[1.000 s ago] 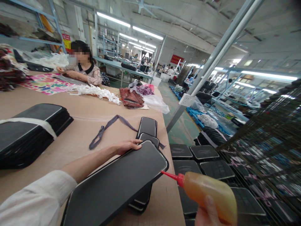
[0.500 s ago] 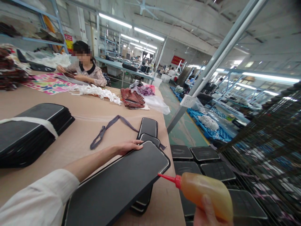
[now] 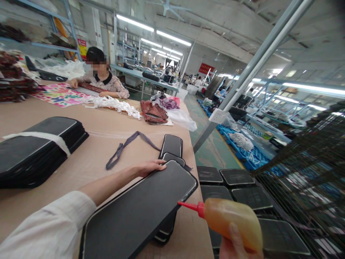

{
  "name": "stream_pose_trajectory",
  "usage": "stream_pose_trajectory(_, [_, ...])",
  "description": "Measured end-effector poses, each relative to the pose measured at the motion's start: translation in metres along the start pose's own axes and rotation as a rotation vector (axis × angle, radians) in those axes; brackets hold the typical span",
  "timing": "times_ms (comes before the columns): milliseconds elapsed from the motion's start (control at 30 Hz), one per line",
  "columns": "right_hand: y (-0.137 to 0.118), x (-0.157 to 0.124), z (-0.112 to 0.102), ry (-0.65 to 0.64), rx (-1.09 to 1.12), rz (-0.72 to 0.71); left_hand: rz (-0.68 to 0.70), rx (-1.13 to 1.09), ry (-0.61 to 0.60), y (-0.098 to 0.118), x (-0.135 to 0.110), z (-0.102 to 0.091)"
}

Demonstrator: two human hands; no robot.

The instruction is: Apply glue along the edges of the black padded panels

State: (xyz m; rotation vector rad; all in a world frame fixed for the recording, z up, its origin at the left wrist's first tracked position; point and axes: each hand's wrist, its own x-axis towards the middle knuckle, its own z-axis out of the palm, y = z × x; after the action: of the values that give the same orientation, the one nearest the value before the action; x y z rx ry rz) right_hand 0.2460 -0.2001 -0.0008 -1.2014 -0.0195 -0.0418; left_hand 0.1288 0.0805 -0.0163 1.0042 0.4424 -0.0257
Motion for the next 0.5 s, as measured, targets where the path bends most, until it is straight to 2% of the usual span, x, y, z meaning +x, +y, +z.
stream_pose_trajectory(200, [-0.0008, 0.0006, 0.0018, 0.004, 0.029, 0.04, 0.017, -0.016, 0.009, 0.0011, 0.0004, 0.0008])
stream_pose_trajectory(500, [0.0062, 0.0019, -0.0062, -0.05, -0.073, -0.027, 0.014, -0.032, 0.054, 0.0, 0.0027, -0.0002])
